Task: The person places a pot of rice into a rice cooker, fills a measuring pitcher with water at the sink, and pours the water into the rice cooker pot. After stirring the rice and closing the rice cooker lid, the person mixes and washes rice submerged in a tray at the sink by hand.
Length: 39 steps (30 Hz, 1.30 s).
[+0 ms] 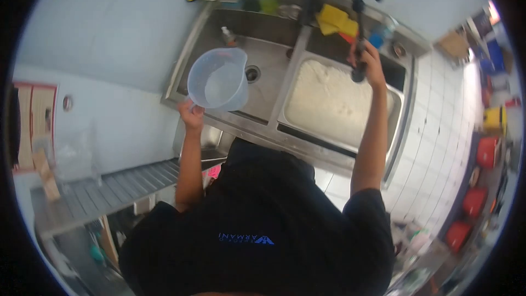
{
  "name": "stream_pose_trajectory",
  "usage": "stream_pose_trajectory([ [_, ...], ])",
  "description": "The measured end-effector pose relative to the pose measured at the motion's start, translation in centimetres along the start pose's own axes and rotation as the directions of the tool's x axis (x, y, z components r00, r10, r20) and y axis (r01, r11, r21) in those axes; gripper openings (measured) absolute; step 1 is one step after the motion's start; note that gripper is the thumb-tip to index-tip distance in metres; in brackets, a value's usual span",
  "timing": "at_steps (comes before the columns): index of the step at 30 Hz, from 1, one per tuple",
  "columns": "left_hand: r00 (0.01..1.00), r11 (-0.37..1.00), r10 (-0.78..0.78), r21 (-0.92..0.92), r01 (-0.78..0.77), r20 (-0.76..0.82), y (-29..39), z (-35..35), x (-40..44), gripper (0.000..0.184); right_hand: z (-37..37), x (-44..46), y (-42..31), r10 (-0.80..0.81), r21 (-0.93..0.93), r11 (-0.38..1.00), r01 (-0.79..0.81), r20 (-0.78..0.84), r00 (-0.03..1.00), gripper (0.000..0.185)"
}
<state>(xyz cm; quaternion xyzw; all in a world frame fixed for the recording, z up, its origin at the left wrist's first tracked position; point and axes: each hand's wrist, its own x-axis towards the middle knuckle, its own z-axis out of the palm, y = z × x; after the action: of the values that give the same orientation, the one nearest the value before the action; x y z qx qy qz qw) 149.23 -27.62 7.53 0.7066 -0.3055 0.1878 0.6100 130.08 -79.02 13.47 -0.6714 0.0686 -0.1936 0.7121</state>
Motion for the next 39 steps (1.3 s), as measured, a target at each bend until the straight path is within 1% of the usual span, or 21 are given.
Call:
stream_pose_trajectory([
  [2,0.962,0.937,-0.268,-0.242,0.250,-0.042,2.6,-1.4,3.5,0.024,-0.4,0.8,-0.6,0.019,-0.083,0.996,-0.013,0.075,0.997,0.039],
  [3,0.917,0.843,-0.398,-0.400,0.361,-0.011,4.4,-2.3,6.1,0.020,0.6,1.4,-1.3,-0.015,-0.059,0.998,0.022,0.124,0.992,0.040],
  [4,0.862,0.709,-0.505,-0.547,0.446,0.049,6.6,-3.4,8.8,0.017,1.5,1.6,-2.0,-0.047,-0.033,0.998,0.053,0.167,0.985,0.041],
  [6,0.875,0.673,-0.453,-0.579,0.461,0.171,12.6,-4.8,14.3,0.042,3.2,1.9,-3.0,0.030,-0.069,0.997,-0.015,0.214,0.976,0.048],
  [7,0.852,0.685,-0.510,-0.541,0.487,0.120,15.7,-5.0,16.7,0.048,3.2,2.2,-2.7,0.080,-0.167,0.985,-0.045,0.215,0.973,0.058],
  [8,0.824,0.692,-0.563,-0.504,0.516,0.071,18.4,-4.9,18.6,0.055,4.1,2.1,-3.3,0.108,-0.178,0.982,-0.069,0.217,0.970,0.056],
  [10,0.840,0.681,-0.524,-0.524,0.512,0.140,21.8,-6.0,22.0,0.053,5.3,2.7,-2.8,0.050,-0.204,0.979,-0.011,0.188,0.981,0.052],
  [12,0.881,0.722,-0.445,-0.517,0.459,0.161,23.8,-6.8,24.3,0.052,5.5,3.3,-1.4,0.024,-0.215,0.976,0.022,0.208,0.978,0.046],
  [13,0.898,0.741,-0.404,-0.512,0.434,0.175,24.7,-7.3,25.3,0.052,6.1,3.3,-1.7,0.044,-0.225,0.974,-0.001,0.186,0.982,0.047],
  [16,0.925,0.789,-0.328,-0.484,0.380,0.191,27.1,-8.4,27.5,0.050,6.9,3.6,-1.3,0.024,-0.205,0.979,0.013,0.177,0.984,0.048],
  [18,0.934,0.799,-0.294,-0.486,0.356,0.201,28.4,-8.9,28.5,0.049,6.9,3.8,-1.3,0.000,-0.160,0.987,0.034,0.208,0.978,0.053],
  [20,0.942,0.810,-0.263,-0.482,0.333,0.208,29.6,-9.3,29.0,0.049,7.0,3.8,-1.6,0.004,-0.093,0.996,0.018,0.231,0.973,0.059],
  [21,0.946,0.817,-0.248,-0.479,0.321,0.209,30.2,-9.4,29.1,0.049,6.3,4.2,-1.1,-0.041,-0.106,0.992,0.068,0.240,0.970,0.063],
  [24,0.948,0.817,-0.231,-0.485,0.311,0.219,31.8,-9.7,29.3,0.049,5.7,4.7,-1.1,-0.146,-0.138,0.977,0.165,0.137,0.980,0.063],
  [25,0.946,0.814,-0.231,-0.488,0.315,0.226,32.3,-9.8,29.2,0.050,5.6,4.7,-1.3,-0.112,-0.132,0.984,0.123,0.088,0.990,0.061],
  [28,0.937,0.801,-0.231,-0.496,0.335,0.260,33.8,-9.6,29.1,0.049,5.4,4.8,-1.0,-0.163,-0.152,0.975,0.160,-0.008,0.987,0.059],
  [29,0.938,0.794,-0.219,-0.510,0.331,0.268,34.1,-9.6,29.1,0.049,5.2,4.8,-0.9,-0.131,-0.170,0.978,0.121,-0.048,0.990,0.060],
  [32,0.942,0.775,-0.190,-0.547,0.317,0.276,34.6,-9.2,28.9,0.048,5.2,4.1,0.0,-0.100,-0.129,0.989,0.072,-0.228,0.969,0.063],
  [35,0.949,0.762,-0.162,-0.577,0.294,0.270,35.5,-8.7,28.4,0.048,5.0,3.3,0.7,-0.172,-0.074,0.984,0.164,-0.131,0.976,0.066],
  [37,0.949,0.751,-0.124,-0.598,0.280,0.289,35.9,-8.6,28.2,0.049,4.8,3.0,1.2,-0.162,-0.051,0.986,0.157,-0.111,0.981,0.067],
  [39,0.943,0.670,-0.146,-0.671,0.316,0.298,36.1,-8.2,28.3,0.056,4.6,2.5,1.4,-0.150,-0.055,0.988,0.145,-0.105,0.983,0.067],
])
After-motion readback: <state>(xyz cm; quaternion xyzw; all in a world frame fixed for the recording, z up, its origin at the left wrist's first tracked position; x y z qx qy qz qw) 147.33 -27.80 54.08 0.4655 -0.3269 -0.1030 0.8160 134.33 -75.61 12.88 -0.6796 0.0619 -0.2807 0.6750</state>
